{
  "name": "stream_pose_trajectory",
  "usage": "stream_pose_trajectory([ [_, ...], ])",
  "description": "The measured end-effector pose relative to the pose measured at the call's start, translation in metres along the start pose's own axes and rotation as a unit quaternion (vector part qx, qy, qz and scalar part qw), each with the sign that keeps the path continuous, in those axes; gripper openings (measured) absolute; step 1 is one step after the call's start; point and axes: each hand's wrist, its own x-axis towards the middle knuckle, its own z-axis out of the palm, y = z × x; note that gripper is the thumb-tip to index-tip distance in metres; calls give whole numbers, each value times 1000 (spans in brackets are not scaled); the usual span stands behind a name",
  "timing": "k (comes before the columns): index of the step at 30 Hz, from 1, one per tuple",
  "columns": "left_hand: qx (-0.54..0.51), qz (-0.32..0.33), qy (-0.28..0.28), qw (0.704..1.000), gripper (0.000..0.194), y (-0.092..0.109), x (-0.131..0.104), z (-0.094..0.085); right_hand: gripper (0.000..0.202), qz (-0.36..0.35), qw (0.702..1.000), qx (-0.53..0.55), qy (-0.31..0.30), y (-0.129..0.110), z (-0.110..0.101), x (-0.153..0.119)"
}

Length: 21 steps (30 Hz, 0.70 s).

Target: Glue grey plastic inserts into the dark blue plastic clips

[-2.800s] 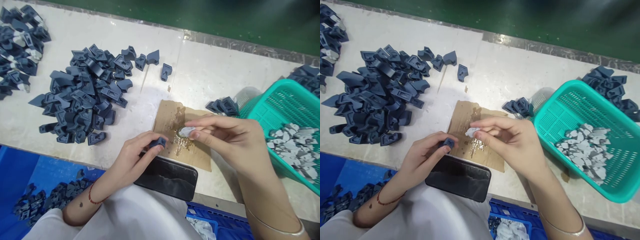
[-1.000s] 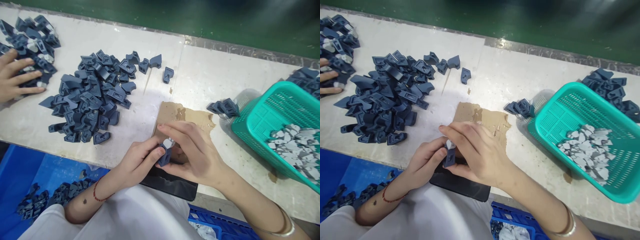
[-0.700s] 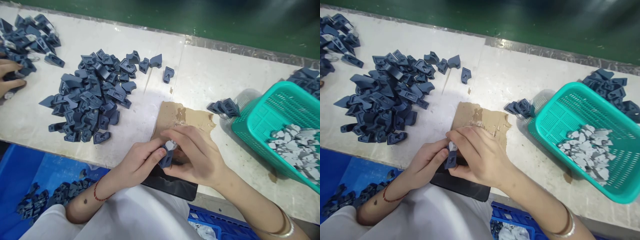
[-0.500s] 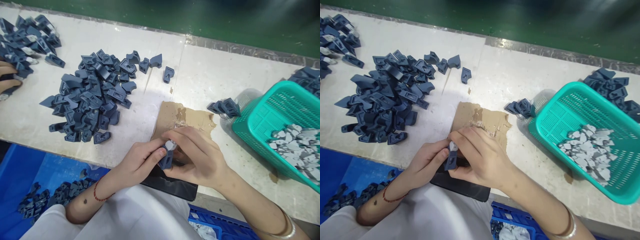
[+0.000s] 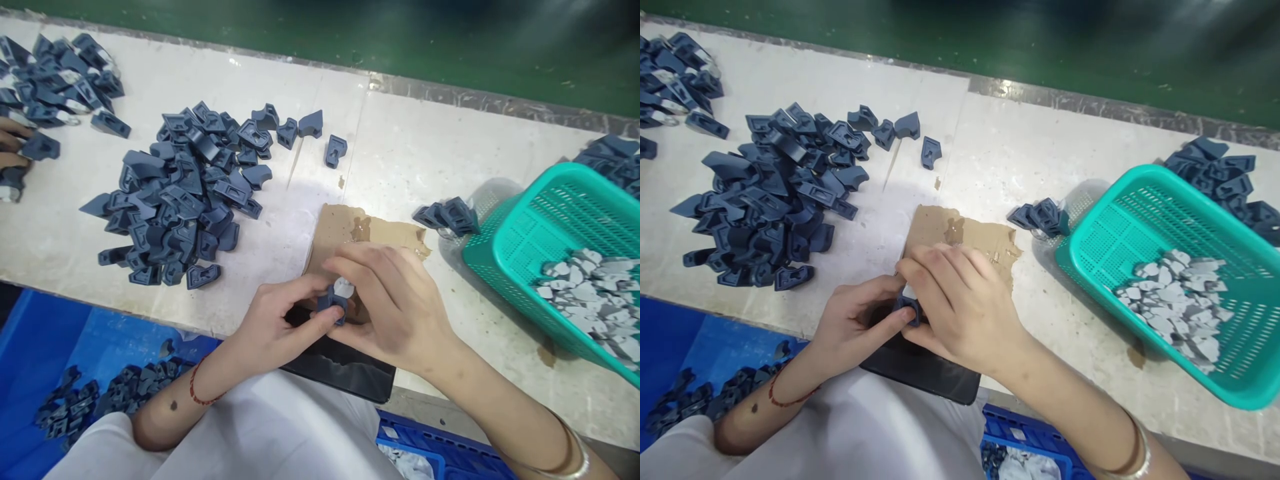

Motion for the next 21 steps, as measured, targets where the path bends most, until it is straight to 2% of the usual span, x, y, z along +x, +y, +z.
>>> stream_pose_trajectory([
  [13,3,-21,-32,999,11,5,3,-1,26,-19,999,34,10,1,2,-3],
  [18,-9,18,-17,1000,12,0,1,-1,32,-17,999,34,3,5,0,0],
  [21,-37,71,1,997,26,-2,2,-2,41,23,1000,3,10,15,-12,2],
])
